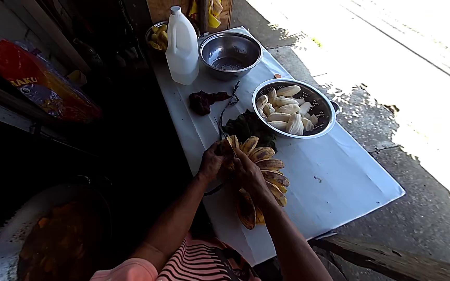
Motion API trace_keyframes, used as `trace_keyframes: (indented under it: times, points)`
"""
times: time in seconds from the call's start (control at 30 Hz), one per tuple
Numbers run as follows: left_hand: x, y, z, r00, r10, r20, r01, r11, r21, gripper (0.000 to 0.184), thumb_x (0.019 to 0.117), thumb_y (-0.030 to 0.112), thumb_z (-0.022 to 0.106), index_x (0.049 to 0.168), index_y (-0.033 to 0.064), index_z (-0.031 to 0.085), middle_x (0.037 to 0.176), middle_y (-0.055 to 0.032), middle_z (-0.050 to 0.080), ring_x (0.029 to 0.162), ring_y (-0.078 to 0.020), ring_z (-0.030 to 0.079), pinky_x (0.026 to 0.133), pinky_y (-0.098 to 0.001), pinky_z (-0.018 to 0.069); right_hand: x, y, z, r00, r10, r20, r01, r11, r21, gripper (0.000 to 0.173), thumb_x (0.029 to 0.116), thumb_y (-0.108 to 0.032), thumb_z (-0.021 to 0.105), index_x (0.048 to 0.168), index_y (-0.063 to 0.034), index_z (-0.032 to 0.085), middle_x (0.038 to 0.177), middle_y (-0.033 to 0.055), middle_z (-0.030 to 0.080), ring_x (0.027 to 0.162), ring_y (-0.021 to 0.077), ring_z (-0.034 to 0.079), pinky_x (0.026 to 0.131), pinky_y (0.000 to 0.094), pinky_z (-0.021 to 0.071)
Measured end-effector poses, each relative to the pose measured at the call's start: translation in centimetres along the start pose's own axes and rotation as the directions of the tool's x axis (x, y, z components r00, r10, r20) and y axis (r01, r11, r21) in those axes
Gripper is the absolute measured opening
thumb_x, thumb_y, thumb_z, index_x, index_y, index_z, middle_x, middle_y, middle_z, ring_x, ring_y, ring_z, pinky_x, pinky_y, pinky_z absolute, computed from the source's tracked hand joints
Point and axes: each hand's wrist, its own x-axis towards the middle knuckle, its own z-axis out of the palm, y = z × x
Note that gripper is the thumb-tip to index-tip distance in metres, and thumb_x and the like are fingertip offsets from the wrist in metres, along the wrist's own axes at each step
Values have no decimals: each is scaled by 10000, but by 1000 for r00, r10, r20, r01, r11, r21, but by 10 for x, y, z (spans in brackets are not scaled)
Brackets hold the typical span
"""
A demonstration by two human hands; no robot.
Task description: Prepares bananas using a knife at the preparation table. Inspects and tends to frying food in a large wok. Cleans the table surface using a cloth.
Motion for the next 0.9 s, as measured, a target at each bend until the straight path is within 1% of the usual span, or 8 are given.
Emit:
trace_keyframes:
  times: [0.13,0.23,0.33,0.43,0.57,0.73,0.83,0.9]
  points:
    - [-5,-3,11,993,-52,-109,41,994,-106,481,884,22,770,1330,40,590,1194,-136,669,1049,-216,666,915,-399,569,-8,7,10,996,90,18,-92,979,182,501,1114,-389,358,1567,-187,421,1054,162,681,867,275,653,813,489,531]
    - [-4,-4,8,988,-62,-143,41,989,-145,469,876,20,777,1304,33,586,1166,-138,663,1011,-220,663,870,-394,575,-13,8,15,994,92,54,-103,964,245,494,1117,-365,351,1552,-149,440,1100,147,689,909,236,664,855,444,536]
    - [-10,-6,6,989,-63,-136,33,978,-207,466,868,-36,756,1295,49,590,1162,-131,661,1003,-224,666,865,-397,579,-3,7,23,991,134,21,-128,869,479,375,1116,-330,391,1348,-127,606,733,63,583,551,150,525,530,319,473]
    - [-11,-13,-5,990,-78,-121,48,971,-235,432,903,-23,725,1299,52,571,1152,-132,661,995,-226,672,857,-395,587,9,4,29,977,203,68,-190,677,711,387,1126,-377,349,1148,-77,592,616,53,524,433,122,469,412,258,434]
    - [-15,-14,-7,979,-71,-193,78,997,29,559,896,85,782,1363,26,480,1158,-168,647,1012,-234,670,881,-398,580,8,2,43,980,166,113,-194,637,746,381,1124,-364,344,1154,-73,588,625,43,526,446,117,474,427,255,441]
    - [-19,-18,-12,988,-28,-155,56,983,178,693,745,-56,738,1385,44,494,1166,-183,654,1013,-265,677,846,-445,591,9,4,43,961,252,112,-243,580,778,391,1128,-385,338,1113,-71,573,631,54,521,449,126,470,420,253,430]
    - [-20,-21,-15,987,12,-163,40,948,316,689,766,-95,675,1417,28,485,1241,-215,624,1092,-300,656,910,-488,571,10,7,44,956,274,107,-251,567,784,403,1126,-397,340,1162,-70,572,647,71,543,454,136,488,427,257,447]
    - [-20,-22,-17,980,74,-187,23,882,471,528,854,-77,624,1369,2,540,1202,-216,663,1086,-304,676,939,-507,564,10,7,43,954,282,99,-251,578,777,401,1127,-393,345,1164,-66,573,654,78,562,453,135,500,426,252,451]
